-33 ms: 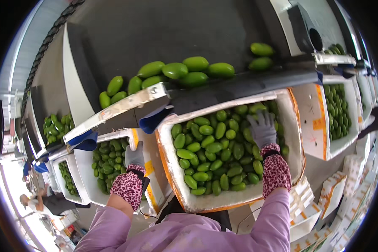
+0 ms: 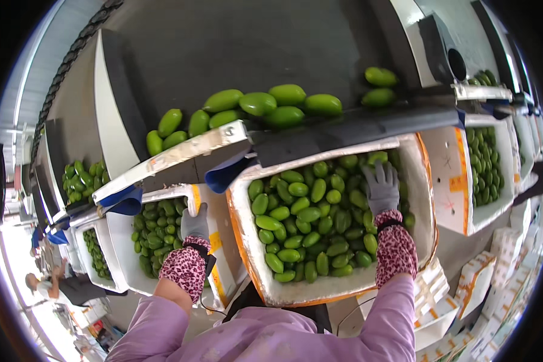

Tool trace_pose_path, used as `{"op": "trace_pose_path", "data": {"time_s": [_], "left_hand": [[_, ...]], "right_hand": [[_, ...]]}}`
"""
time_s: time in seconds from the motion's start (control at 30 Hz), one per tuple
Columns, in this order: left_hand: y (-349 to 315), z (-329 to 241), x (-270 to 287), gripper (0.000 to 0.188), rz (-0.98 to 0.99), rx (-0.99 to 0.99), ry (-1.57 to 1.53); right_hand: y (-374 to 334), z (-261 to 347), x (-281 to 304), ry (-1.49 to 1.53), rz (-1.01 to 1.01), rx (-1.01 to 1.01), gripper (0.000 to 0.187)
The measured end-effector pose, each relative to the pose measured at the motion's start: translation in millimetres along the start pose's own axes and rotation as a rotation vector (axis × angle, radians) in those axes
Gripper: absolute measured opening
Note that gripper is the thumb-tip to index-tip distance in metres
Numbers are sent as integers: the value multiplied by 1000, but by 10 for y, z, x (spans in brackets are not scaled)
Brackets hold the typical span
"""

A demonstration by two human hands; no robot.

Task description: The person sorts green fruits from a conveyor belt into foam boxes by hand, occasionally moving fruits between boxes or tossing them back onto the belt. They then push the filled foam boxes away and pull empty ones into place to continue the sorting process.

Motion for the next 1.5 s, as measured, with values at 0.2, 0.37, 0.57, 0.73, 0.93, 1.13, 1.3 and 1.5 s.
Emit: {"op": "trace_pose_path", "data": {"time_s": [0.2, 0.37, 0.57, 0.73, 0.93, 1.13, 1.3, 1.5], "left_hand": [[-72, -222, 92, 56, 126, 114, 190], [-27, -40, 48, 57, 16, 81, 130], [-66, -95, 169, 56, 38, 119, 128], [-49, -103, 119, 54, 68, 95, 109], [-20, -28, 105, 53, 66, 77, 107], [-6, -125, 159, 53, 151, 150, 104], [1, -8, 179, 50, 133, 150, 51], [20, -40, 133, 48, 135, 94, 55]], "right_hand": [[-402, 358, 22, 136, -131, -377, 53], [-478, 1247, 710, 178, -175, -207, 62], [492, 1139, 2100, -252, -737, -14, 67], [1043, 890, 2653, -123, -166, 237, 63], [604, 872, 2351, -181, -199, 241, 57], [391, 1264, 2580, 337, -208, 256, 42], [1828, 2069, 3280, 435, -169, 371, 36], [3228, 3294, 2774, 147, 393, 750, 68]]}}
Point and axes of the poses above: each hand's wrist, its own y-axis towards the middle knuckle, its own x-axis out of the back of the hand, z = x × y, the point moved 3 cm from there along y, towards the middle knuckle, and after that the axes turned 5 degrees about x, right-handed, at the moved point
